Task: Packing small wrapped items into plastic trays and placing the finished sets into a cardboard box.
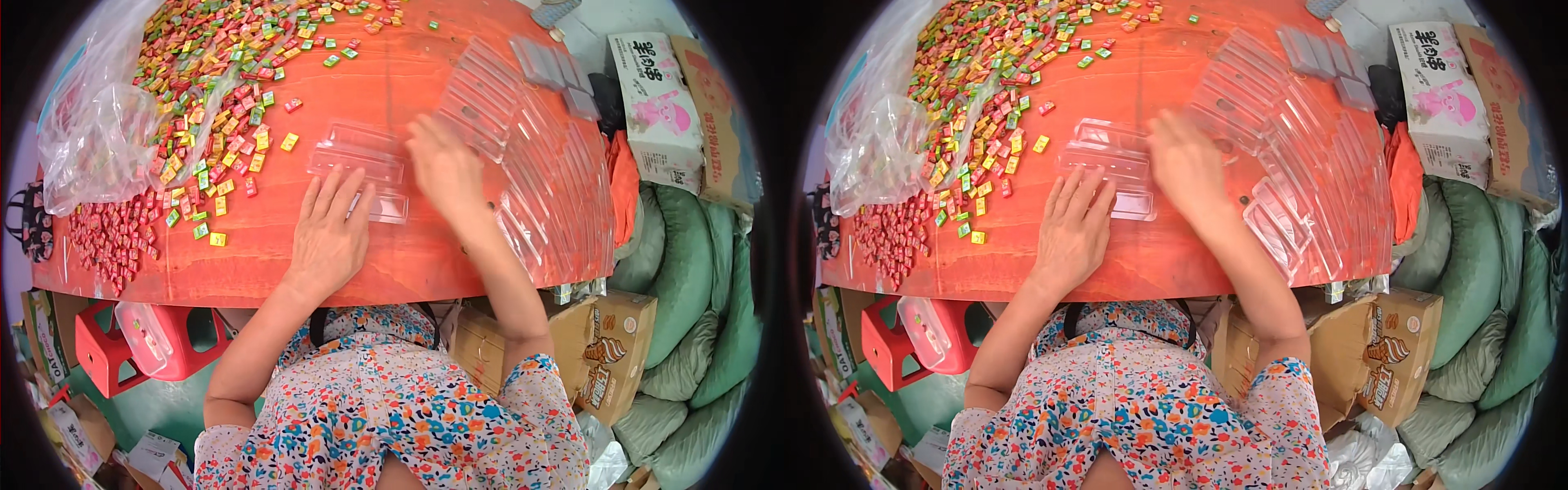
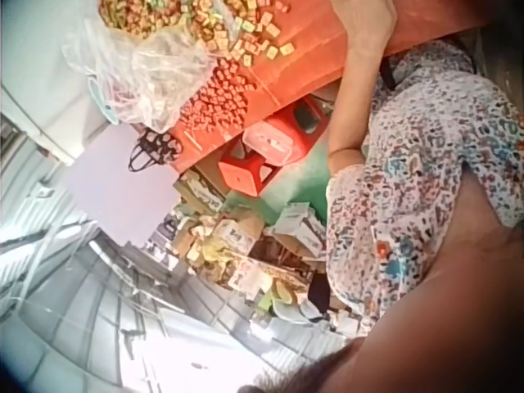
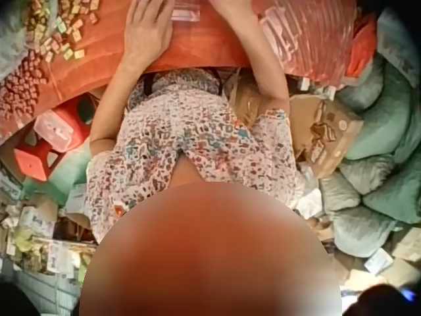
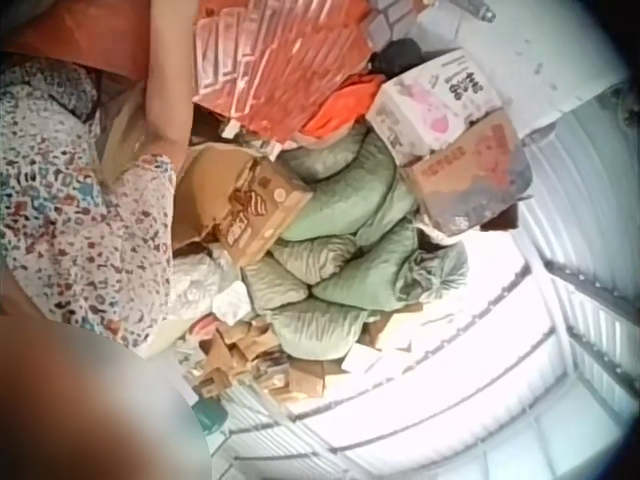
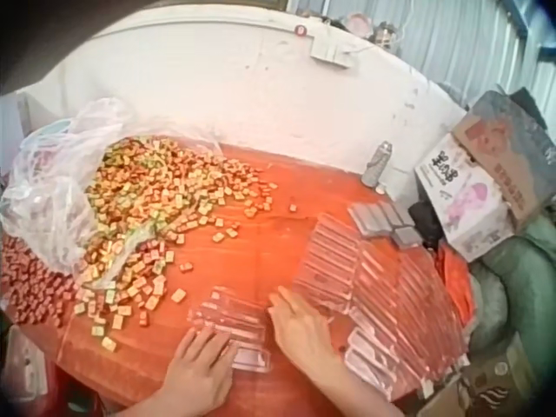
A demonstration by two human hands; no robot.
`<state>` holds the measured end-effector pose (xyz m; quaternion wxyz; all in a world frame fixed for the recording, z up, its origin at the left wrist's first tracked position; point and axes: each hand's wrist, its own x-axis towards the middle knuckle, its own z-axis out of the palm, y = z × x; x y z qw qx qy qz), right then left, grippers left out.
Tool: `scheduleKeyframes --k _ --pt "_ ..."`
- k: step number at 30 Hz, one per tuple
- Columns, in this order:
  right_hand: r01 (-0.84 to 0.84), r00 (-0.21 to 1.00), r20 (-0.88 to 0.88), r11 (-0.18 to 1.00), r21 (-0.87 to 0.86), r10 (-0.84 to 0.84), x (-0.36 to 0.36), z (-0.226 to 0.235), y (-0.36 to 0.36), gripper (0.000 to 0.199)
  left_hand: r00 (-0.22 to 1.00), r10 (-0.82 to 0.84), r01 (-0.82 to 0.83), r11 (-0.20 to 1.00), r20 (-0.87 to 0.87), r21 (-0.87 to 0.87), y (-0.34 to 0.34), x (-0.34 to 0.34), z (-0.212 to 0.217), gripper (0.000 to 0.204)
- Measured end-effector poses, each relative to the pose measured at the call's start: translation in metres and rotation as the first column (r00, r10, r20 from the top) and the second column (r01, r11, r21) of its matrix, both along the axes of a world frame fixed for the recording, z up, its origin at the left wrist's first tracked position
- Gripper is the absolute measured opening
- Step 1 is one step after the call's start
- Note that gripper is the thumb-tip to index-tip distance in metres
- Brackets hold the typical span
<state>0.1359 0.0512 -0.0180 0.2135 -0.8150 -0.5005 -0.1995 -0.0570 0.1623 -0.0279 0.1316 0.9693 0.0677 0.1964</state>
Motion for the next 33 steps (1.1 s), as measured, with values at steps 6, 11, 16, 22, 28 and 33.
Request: scheduleKeyframes --k 6,11,16,22,28,33 --pt "0.233 0.971 0.105 0.949 -0.211 -0.215 0.045 -0.006 -0.046 0.018 0.998 0.055 -0.056 0.998 0.024 0.042 0.018 0.042 -0.01 0.067" --pt "0.095 0.995 -0.022 0.983 -0.157 -0.1 0.043 -0.014 -0.034 0.024 0.99 0.008 0.005 0.996 -0.139 0.093 0.001 0.04 -0.018 0.076" --pt "-0.16 0.964 -0.228 0.984 -0.081 0.138 0.033 -0.01 0.003 0.028 0.984 -0.015 0.019 1.0 -0.18 0.019 -0.03 0.033 -0.016 0.079" --pt "-0.218 0.927 -0.334 0.97 -0.104 0.172 0.026 0.008 0.018 0.023 0.991 0.021 -0.028 0.998 -0.129 -0.052 -0.035 0.048 -0.019 0.082" --pt "-0.403 0.84 -0.392 0.915 0.013 0.375 -0.025 0.031 0.078 0.023 0.997 -0.012 0.023 0.99 0.076 -0.139 -0.019 0.012 -0.005 0.071" --pt "-0.556 0.781 -0.353 0.831 -0.019 0.515 -0.046 0.005 0.145 0.029 0.926 0.354 -0.362 0.932 0.129 0.037 0.049 -0.06 -0.003 0.058"
